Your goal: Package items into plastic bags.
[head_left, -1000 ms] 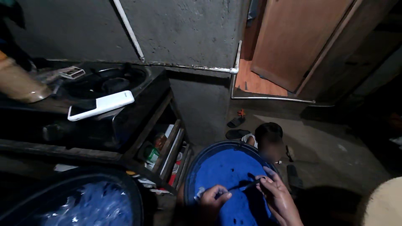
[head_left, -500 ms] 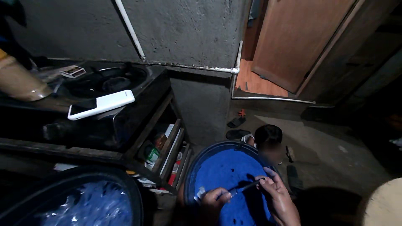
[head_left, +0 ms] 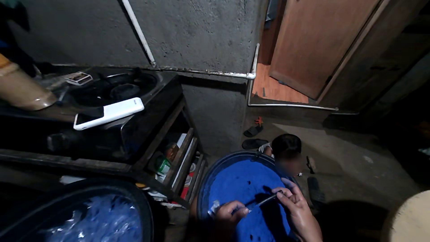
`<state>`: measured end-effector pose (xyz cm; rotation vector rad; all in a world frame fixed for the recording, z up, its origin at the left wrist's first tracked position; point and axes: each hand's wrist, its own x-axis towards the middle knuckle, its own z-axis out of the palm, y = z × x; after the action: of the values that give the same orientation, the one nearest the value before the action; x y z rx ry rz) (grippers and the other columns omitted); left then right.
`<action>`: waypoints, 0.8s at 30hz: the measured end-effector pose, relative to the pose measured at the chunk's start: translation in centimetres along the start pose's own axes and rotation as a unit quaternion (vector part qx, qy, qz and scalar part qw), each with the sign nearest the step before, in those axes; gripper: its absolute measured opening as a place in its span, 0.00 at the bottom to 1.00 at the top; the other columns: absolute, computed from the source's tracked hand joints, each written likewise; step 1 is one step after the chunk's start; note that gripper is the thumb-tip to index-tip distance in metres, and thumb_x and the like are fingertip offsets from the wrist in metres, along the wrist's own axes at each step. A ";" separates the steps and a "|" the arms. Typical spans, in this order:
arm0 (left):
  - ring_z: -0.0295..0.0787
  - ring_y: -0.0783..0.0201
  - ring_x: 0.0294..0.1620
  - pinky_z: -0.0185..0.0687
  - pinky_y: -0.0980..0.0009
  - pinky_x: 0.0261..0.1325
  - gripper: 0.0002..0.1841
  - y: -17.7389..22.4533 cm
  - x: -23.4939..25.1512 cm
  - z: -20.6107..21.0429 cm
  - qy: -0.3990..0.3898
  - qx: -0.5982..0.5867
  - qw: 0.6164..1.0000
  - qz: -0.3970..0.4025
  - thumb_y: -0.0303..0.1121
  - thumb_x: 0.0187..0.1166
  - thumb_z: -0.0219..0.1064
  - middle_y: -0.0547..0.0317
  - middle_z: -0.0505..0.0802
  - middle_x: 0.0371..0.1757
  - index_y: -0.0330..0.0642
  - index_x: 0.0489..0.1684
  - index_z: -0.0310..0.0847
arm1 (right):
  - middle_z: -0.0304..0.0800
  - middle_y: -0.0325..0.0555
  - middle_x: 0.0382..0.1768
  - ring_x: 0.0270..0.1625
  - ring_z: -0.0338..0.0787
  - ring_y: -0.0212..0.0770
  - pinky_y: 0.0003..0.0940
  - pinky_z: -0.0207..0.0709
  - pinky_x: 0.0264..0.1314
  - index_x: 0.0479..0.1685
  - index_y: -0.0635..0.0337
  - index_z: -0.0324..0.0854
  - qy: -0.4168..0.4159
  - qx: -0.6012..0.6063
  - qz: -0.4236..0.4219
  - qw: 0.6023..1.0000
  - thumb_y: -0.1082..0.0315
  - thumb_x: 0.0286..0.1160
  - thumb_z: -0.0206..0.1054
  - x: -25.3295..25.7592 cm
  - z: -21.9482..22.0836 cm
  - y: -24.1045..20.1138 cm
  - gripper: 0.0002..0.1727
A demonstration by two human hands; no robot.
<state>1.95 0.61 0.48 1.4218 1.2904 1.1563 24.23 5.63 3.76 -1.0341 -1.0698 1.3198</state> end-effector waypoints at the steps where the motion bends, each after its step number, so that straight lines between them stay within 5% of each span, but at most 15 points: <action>1: 0.88 0.76 0.37 0.85 0.75 0.48 0.12 0.0 0.0 0.0 -0.005 0.003 1.000 -0.005 0.37 0.80 0.68 0.63 0.93 0.33 0.37 0.38 0.91 | 0.93 0.44 0.45 0.49 0.92 0.35 0.31 0.86 0.59 0.79 0.69 0.61 -0.013 -0.010 -0.005 1.000 0.78 0.73 0.59 0.0 -0.1 -0.1 0.30; 8: 0.87 0.76 0.36 0.83 0.75 0.47 0.14 -0.3 0.5 -0.5 -0.049 0.018 0.999 0.009 0.40 0.82 0.67 0.62 0.93 0.33 0.36 0.41 0.91 | 0.93 0.44 0.54 0.55 0.92 0.35 0.29 0.85 0.62 0.77 0.69 0.65 -0.129 -0.057 -0.076 0.987 0.77 0.76 0.62 0.2 -1.0 -0.5 0.28; 14: 0.90 0.70 0.43 0.86 0.70 0.54 0.16 0.3 0.7 -0.9 -0.088 0.031 0.996 -0.012 0.40 0.81 0.67 0.56 0.95 0.42 0.36 0.51 0.91 | 0.95 0.43 0.43 0.45 0.93 0.33 0.28 0.87 0.52 0.73 0.70 0.71 -0.072 -0.113 -0.054 0.990 0.75 0.72 0.67 0.2 -0.5 -0.6 0.27; 19: 0.91 0.62 0.50 0.85 0.62 0.60 0.17 0.4 0.9 -1.0 -0.115 0.061 0.992 -0.008 0.40 0.82 0.67 0.49 0.95 0.48 0.34 0.54 0.91 | 0.95 0.42 0.52 0.51 0.93 0.33 0.28 0.86 0.57 0.73 0.69 0.72 -0.128 -0.143 -0.065 0.979 0.76 0.73 0.66 0.4 0.1 -1.3 0.26; 21: 0.90 0.63 0.49 0.84 0.63 0.59 0.17 0.1 1.3 -0.9 -0.116 0.059 0.991 0.018 0.40 0.81 0.67 0.50 0.95 0.46 0.34 0.50 0.92 | 0.94 0.41 0.50 0.48 0.92 0.32 0.27 0.87 0.53 0.72 0.69 0.75 -0.135 -0.170 -0.088 0.972 0.73 0.75 0.67 0.8 0.5 -1.6 0.24; 24: 0.90 0.70 0.46 0.84 0.68 0.57 0.15 1.1 2.2 -1.0 -0.146 0.012 0.988 -0.049 0.36 0.82 0.67 0.52 0.95 0.46 0.33 0.54 0.90 | 0.94 0.39 0.50 0.46 0.92 0.28 0.24 0.87 0.53 0.69 0.67 0.77 -0.160 -0.214 -0.119 0.956 0.73 0.75 0.67 1.8 1.3 -2.4 0.22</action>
<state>1.29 2.74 1.89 1.4664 1.1548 0.8334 23.43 7.39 6.43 -0.9786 -1.7278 1.1025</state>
